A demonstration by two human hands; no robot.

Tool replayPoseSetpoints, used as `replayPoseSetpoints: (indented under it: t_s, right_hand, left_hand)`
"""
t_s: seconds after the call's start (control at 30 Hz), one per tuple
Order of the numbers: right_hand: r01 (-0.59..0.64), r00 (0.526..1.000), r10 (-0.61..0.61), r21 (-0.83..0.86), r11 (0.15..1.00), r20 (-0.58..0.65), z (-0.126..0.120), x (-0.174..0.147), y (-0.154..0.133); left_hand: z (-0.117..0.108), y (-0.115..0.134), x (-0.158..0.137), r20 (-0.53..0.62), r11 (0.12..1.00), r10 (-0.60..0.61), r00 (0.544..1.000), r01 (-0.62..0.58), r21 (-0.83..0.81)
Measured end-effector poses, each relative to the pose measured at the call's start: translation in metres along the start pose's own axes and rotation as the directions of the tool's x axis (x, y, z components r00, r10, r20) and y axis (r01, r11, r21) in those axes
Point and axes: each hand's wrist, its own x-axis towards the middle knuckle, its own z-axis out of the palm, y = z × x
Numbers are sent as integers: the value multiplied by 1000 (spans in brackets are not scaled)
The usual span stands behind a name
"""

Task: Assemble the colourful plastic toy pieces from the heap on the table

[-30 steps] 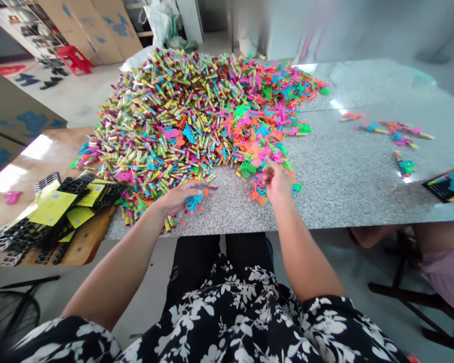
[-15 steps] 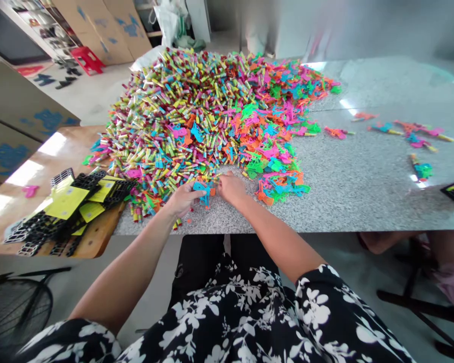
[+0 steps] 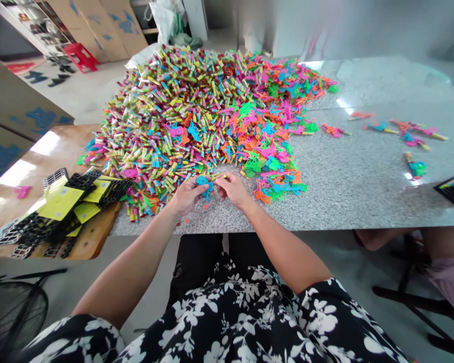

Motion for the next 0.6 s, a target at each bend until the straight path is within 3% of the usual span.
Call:
replayPoseSetpoints:
  t_s: [0.23, 0.43, 0.6]
  right_hand:
    - [60, 998, -60, 15, 998, 36, -2, -1, 3]
    - [202, 955, -159, -156, 967, 252, -18, -6, -8]
    - [181, 912, -87, -203, 962, 400, -30, -14, -17]
  left_hand:
    - [-8, -5, 2, 28, 987, 44, 999, -48, 152]
    - [-17, 10, 1, 183, 920, -10, 983, -63, 388]
    - [-9, 15, -7, 305, 914, -123, 944, -12, 406]
